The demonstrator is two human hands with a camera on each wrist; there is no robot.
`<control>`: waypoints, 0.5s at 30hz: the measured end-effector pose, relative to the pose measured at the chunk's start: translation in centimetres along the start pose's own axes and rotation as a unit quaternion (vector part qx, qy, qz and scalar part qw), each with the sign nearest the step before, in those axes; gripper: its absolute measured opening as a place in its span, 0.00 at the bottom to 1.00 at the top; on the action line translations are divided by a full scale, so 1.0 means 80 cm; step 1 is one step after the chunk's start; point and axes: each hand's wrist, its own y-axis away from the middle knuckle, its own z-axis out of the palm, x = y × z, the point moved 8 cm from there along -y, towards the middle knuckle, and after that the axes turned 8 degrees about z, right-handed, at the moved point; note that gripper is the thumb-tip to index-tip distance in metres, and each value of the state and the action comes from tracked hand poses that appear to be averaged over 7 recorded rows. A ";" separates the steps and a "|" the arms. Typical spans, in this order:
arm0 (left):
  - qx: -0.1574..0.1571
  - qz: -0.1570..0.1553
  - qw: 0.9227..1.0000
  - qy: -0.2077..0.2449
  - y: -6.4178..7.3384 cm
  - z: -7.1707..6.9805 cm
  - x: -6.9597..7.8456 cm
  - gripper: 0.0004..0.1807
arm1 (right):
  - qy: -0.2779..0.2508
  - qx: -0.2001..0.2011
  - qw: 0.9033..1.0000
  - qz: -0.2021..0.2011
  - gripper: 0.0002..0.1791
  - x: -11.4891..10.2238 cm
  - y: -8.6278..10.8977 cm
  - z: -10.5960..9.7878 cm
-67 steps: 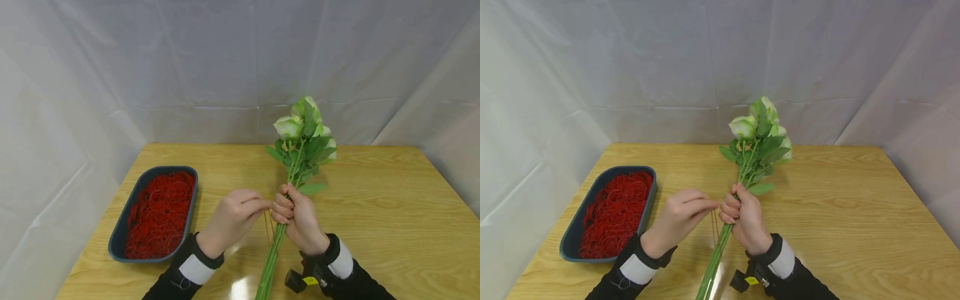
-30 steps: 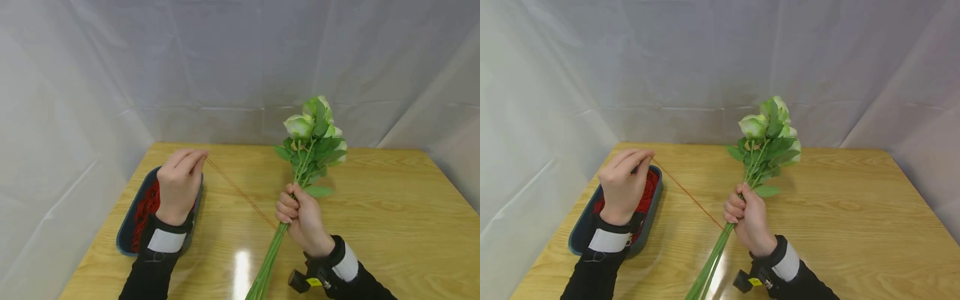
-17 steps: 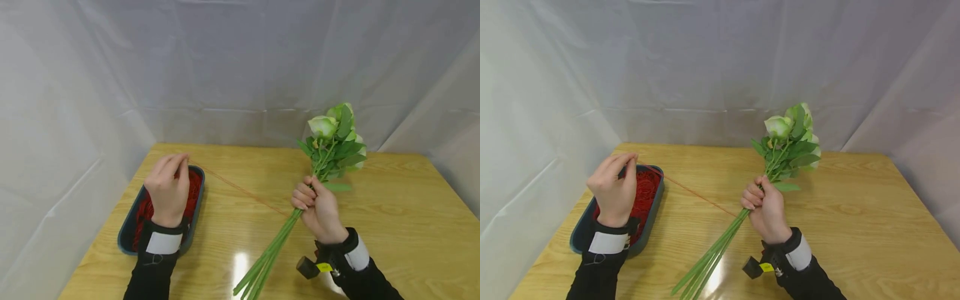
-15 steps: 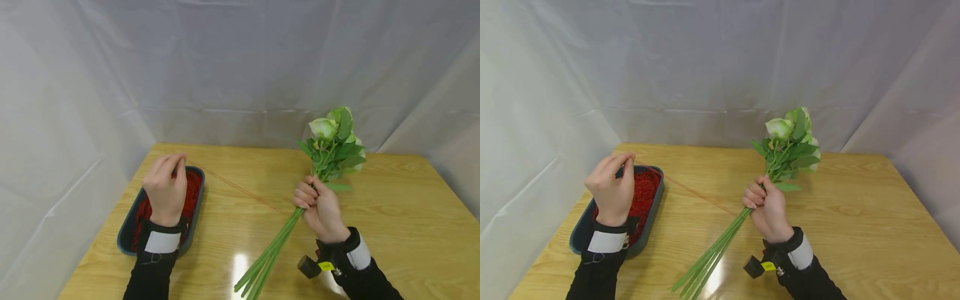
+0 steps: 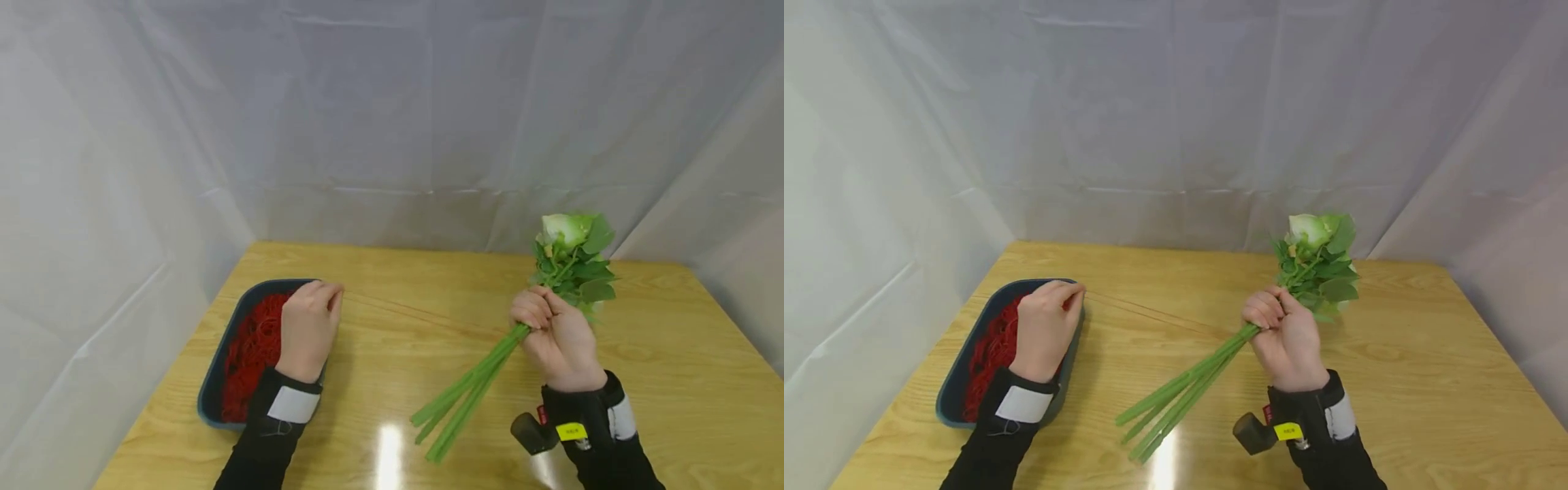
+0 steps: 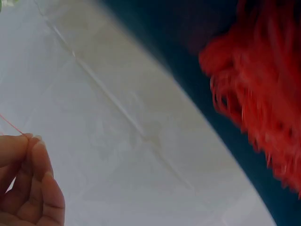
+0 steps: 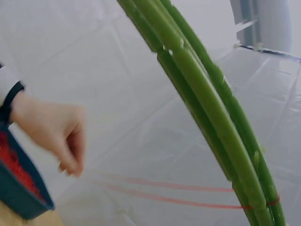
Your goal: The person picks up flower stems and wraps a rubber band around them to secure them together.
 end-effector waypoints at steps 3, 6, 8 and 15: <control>-0.048 0.004 0.999 0.005 0.003 0.012 0.009 0.02 | -0.048 0.008 0.999 -0.022 0.24 -0.007 0.000 0.005; -0.092 0.013 0.996 0.010 0.006 0.018 0.021 0.03 | -0.085 0.025 0.995 -0.052 0.23 -0.015 -0.001 0.008; -0.110 0.032 0.993 0.007 0.007 0.018 0.033 0.03 | -0.102 0.040 0.990 -0.083 0.25 -0.022 -0.001 0.010; -0.185 0.059 0.980 0.038 0.008 0.025 0.101 0.09 | -0.124 0.033 0.975 -0.180 0.29 -0.047 0.005 0.027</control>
